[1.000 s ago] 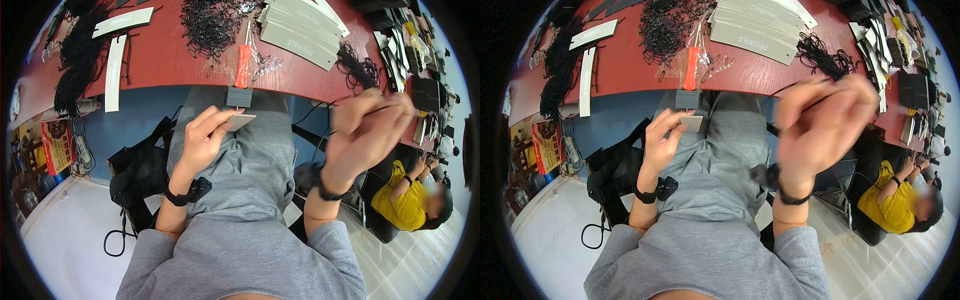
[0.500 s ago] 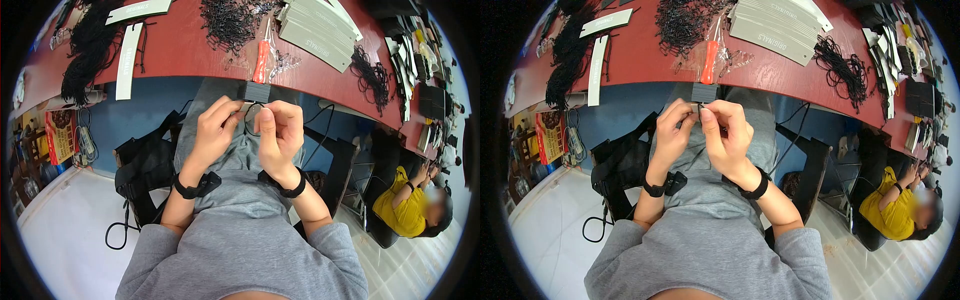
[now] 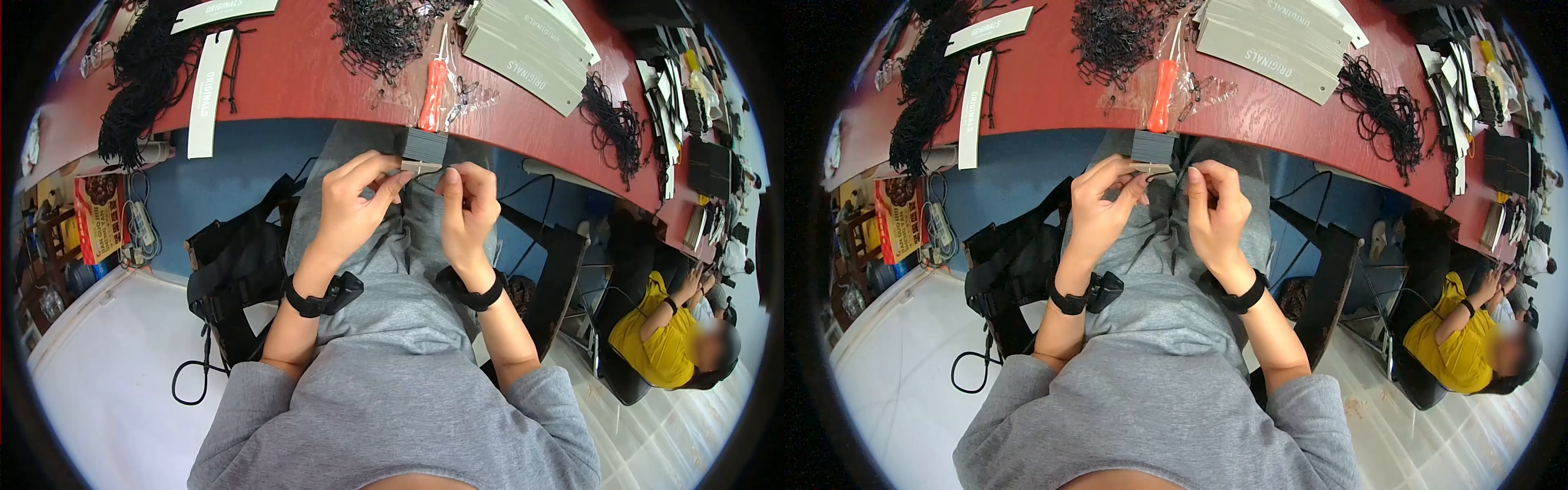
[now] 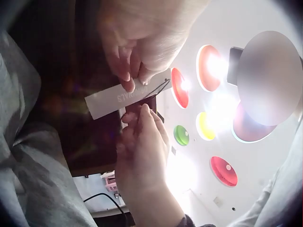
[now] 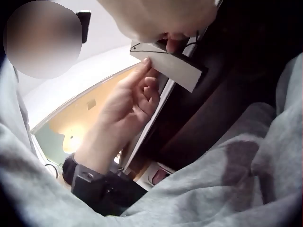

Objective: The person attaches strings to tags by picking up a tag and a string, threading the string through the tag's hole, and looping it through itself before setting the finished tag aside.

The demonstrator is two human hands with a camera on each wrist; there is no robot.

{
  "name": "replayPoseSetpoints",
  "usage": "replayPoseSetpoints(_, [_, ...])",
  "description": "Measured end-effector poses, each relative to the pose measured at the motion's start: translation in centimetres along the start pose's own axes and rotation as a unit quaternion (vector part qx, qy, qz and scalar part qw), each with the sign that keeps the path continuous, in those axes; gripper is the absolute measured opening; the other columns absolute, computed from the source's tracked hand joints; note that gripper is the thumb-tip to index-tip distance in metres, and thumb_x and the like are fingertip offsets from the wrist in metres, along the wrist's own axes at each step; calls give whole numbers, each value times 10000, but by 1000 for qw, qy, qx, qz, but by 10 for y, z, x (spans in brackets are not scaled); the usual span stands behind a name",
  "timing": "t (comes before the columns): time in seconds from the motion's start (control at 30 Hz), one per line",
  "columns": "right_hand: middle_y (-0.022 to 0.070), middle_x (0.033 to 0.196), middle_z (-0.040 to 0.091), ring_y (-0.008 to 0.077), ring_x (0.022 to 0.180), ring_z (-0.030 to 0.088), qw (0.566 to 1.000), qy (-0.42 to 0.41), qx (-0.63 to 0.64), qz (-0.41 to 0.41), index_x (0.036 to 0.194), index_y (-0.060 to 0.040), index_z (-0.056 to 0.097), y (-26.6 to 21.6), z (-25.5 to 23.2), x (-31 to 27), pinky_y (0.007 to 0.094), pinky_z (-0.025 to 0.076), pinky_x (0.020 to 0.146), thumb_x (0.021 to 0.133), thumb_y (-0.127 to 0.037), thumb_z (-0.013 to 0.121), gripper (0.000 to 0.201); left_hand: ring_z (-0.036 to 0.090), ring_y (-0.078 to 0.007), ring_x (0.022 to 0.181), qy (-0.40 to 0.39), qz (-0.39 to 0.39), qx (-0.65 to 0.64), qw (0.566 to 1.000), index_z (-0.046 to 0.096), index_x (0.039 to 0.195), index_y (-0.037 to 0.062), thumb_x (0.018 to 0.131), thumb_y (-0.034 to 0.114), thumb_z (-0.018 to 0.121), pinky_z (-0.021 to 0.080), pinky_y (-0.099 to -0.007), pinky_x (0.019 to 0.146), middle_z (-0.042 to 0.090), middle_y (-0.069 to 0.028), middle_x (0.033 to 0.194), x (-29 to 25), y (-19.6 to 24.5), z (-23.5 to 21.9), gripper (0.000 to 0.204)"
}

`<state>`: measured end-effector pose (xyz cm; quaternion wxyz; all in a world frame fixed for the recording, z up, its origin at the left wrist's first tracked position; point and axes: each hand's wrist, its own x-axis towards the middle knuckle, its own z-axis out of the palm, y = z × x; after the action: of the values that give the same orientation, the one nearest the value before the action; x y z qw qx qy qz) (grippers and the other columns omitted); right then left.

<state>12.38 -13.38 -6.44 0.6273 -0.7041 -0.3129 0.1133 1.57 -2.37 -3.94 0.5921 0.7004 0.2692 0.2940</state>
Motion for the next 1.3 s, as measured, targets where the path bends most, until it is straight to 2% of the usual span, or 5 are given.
replayPoseSetpoints(0.23, [82, 679, 599, 126, 543, 576, 995, -23, -81, -62, 932, -4, 554, 13, 0, -1, 250, 445, 498, 907, -58, 606, 79, 624, -114, 595, 2, 3, 10, 1000, 638, 870, -36, 814, 2, 682, 472, -229, 507, 606, -62, 736, 0, -1, -1, 80])
replayPoseSetpoints(0.43, [113, 681, 560, 257, 539, 539, 979, -71, -162, -103, 832, -17, 597, 10, -3, 6, 335, 415, 503, 893, -78, 597, 86, 629, -120, 677, 117, 117, -19, 986, 584, 1046, -15, 770, -98, 697, 509, -208, 577, 511, -130, 1114, -1, 2, 2, 310])
replayPoseSetpoints(0.97, [116, 669, 548, 266, 544, 534, 980, -79, -157, -98, 821, -14, 593, 11, -3, 6, 337, 411, 505, 894, -74, 596, 95, 643, -184, 728, 165, 245, 151, 943, 660, 894, -33, 731, -107, 717, 548, -273, 622, 644, -122, 852, -3, 10, 5, 188])
replayPoseSetpoints(1.2, [116, 675, 553, 262, 553, 538, 981, -81, -152, -89, 819, -13, 592, 11, -3, 5, 337, 412, 512, 897, -79, 594, 103, 627, -180, 730, 171, 237, 118, 949, 688, 870, 18, 688, -40, 764, 511, -250, 588, 650, -76, 844, 2, 15, 5, 206])
replayPoseSetpoints(1.3, [115, 678, 555, 263, 556, 539, 980, -88, -155, -85, 817, -12, 590, 10, -2, 5, 336, 414, 515, 901, -83, 590, 110, 532, -152, 750, 131, 145, 27, 980, 698, 852, 54, 664, -8, 781, 433, -244, 526, 622, -39, 836, 5, 17, 3, 215])
